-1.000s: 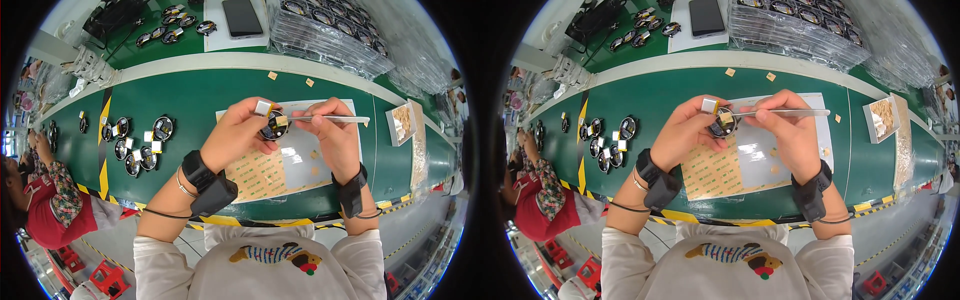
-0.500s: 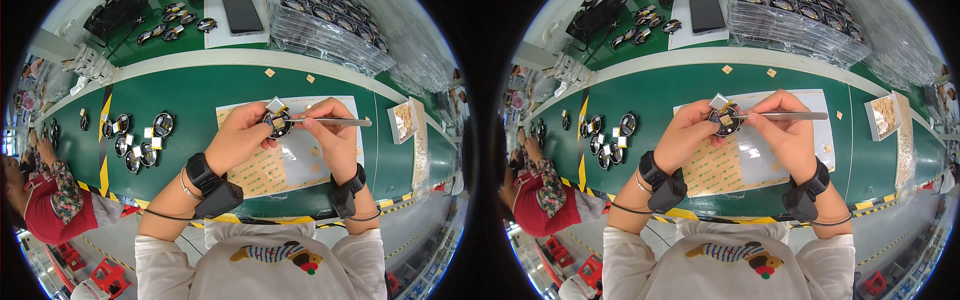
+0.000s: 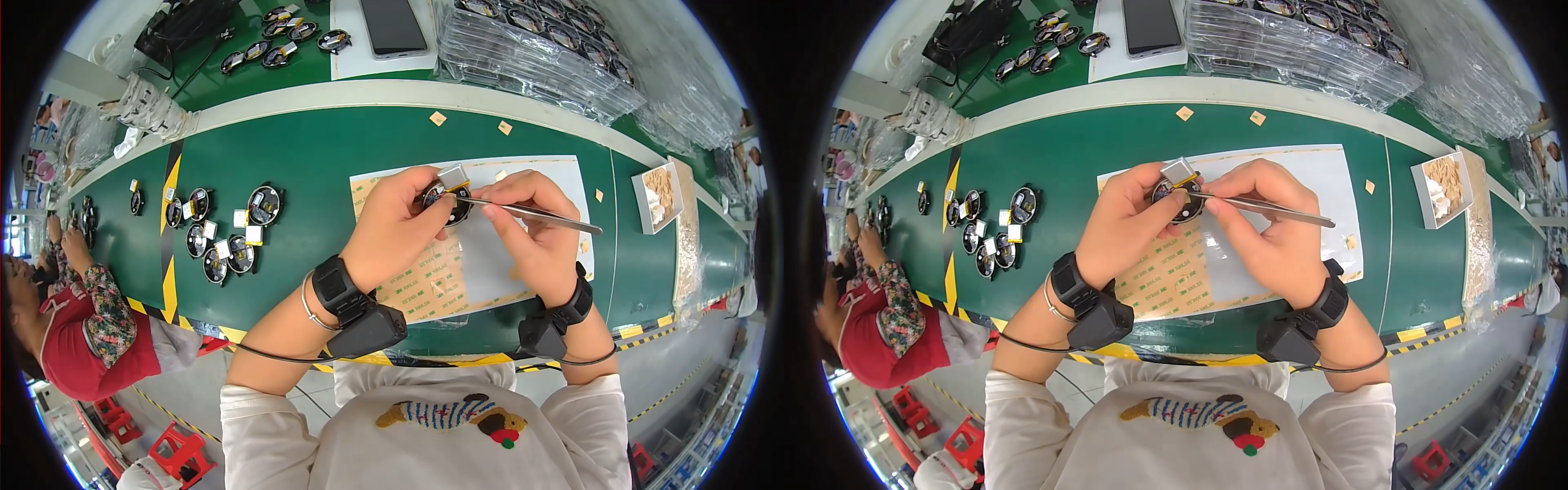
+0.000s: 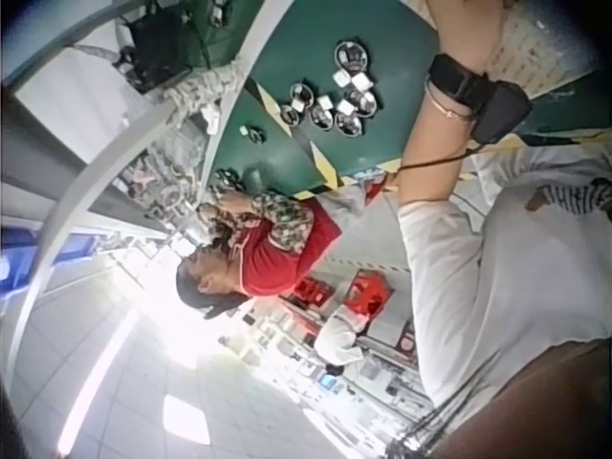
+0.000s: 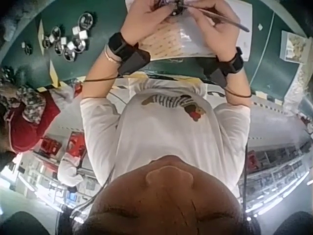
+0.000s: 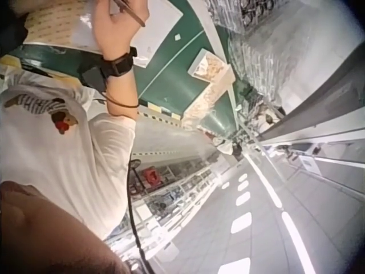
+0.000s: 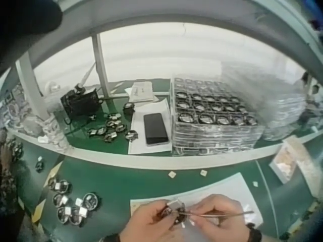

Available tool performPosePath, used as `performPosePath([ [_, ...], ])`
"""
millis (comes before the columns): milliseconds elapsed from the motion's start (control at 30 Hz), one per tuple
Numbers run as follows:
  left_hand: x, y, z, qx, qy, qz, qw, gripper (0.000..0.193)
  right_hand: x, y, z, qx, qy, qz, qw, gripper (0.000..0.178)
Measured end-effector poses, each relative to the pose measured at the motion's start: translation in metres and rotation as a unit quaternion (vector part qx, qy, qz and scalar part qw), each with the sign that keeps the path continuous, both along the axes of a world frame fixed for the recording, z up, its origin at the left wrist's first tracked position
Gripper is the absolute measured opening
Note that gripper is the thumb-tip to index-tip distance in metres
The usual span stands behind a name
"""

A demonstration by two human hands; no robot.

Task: The person picks up a watch component and uses tweezers to apply a small adhesive piece to it, repeating this for several components. They then stack the finished components and place them into a plastic tray before clearing the used adhesive backing from the workspace.

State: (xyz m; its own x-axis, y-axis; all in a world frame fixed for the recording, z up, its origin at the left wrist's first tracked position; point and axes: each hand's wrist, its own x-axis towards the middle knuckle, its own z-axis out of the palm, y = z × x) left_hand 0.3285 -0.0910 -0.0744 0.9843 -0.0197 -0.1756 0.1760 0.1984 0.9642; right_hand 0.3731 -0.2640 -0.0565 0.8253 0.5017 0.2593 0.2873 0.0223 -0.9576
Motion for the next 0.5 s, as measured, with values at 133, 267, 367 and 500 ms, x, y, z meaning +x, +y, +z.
performPosePath([
  [133, 0.0008, 0.0027, 0.0034, 0.027, 0.012, -0.001, 1.0, 0.014, -0.0053, -0.0014, 0.0012, -0.019, -0.019, -0.016, 1.0, 0.009],
  [267, 0.0006, -0.0001, 0.0065, 0.025, 0.017, 0.018, 0.999, 0.011, -0.0094, 0.0022, 0.0037, -0.055, -0.115, -0.034, 0.991, 0.01],
  [367, -0.0021, -0.0017, 0.0025, -0.022, 0.043, 0.02, 0.999, 0.017, -0.0088, 0.0019, 0.0019, -0.073, -0.162, -0.033, 0.984, 0.011],
  [500, -0.0065, -0.006, 0.0007, -0.078, 0.042, 0.033, 0.995, 0.025, -0.005, 0.0011, -0.0018, -0.063, -0.125, -0.015, 0.99, 0.012],
])
